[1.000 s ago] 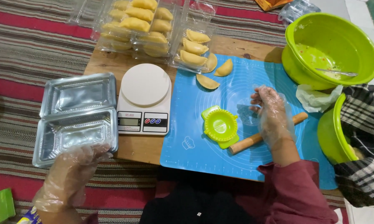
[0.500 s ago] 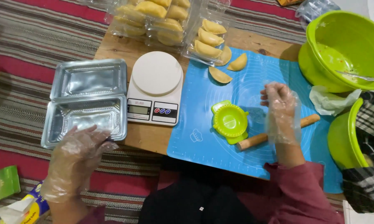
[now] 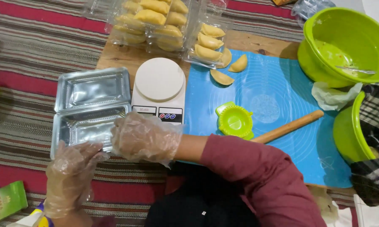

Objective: Preparing pastries by rolling dough, weighing portions, adding filling, and sealing them using a manual mold.

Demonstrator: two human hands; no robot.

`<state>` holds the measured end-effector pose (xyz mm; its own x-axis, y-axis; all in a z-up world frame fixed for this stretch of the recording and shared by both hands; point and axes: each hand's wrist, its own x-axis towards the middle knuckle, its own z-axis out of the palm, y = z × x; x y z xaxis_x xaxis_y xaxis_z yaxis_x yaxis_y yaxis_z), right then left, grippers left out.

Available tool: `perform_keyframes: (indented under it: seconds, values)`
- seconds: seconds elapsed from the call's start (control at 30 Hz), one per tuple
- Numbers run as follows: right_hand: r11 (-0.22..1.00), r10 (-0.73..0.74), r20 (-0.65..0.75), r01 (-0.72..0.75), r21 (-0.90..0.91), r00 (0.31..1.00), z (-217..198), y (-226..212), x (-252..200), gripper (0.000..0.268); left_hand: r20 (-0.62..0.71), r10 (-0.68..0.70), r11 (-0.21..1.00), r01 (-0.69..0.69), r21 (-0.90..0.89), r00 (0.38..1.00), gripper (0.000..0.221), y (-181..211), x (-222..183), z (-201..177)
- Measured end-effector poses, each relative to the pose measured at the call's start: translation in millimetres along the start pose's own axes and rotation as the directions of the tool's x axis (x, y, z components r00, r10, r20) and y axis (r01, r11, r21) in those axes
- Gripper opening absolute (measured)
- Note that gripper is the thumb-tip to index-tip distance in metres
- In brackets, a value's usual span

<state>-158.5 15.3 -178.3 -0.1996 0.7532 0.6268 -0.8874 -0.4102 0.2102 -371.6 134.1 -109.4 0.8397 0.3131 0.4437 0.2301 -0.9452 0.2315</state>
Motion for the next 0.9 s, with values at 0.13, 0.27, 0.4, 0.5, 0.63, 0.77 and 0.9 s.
perform_keyframes:
  seconds: [0.13,0.27,0.4,0.5,0.63,0.77,0.9]
  values:
    - [0.772,0.427,0.006,-0.368,0.519,0.904,-162.1,-4.7,59.1,0.062,-0.04,0.153,0.979,-0.157,-0.127,0.987,0.022,-10.9,2.5,3.8]
    - [0.708,0.238,-0.632,0.313,0.633,0.738,73.2,13.3,18.6,0.014,-0.082,0.173,0.983,-0.177,-0.048,0.981,0.018,3.1,12.1,1.7]
    - [0.911,0.329,-0.444,-0.157,0.38,0.833,62.7,3.3,15.9,0.016,-0.134,0.031,0.838,-0.098,-0.537,0.991,0.011,3.7,11.8,4.9]
    - [0.998,0.065,-0.523,-0.042,0.056,0.85,66.7,14.3,12.0,0.025,-0.061,-0.034,0.824,-0.007,-0.567,0.998,0.013,9.7,15.2,-1.1]
    - [0.997,0.008,-0.544,0.033,0.066,0.839,59.3,15.9,6.1,0.021,-0.049,-0.052,0.833,0.016,-0.554,0.997,0.013,12.1,18.4,-4.1]
    - [0.946,0.104,-0.607,0.111,0.306,0.788,67.9,17.7,9.2,0.014,-0.038,-0.009,0.865,-0.011,-0.501,0.999,0.016,24.2,31.4,-20.5]
    - [0.75,0.248,-0.593,0.235,0.618,0.766,69.2,19.5,7.6,0.024,-0.054,0.037,0.977,-0.048,-0.207,0.998,0.021,-10.7,-13.6,27.2]
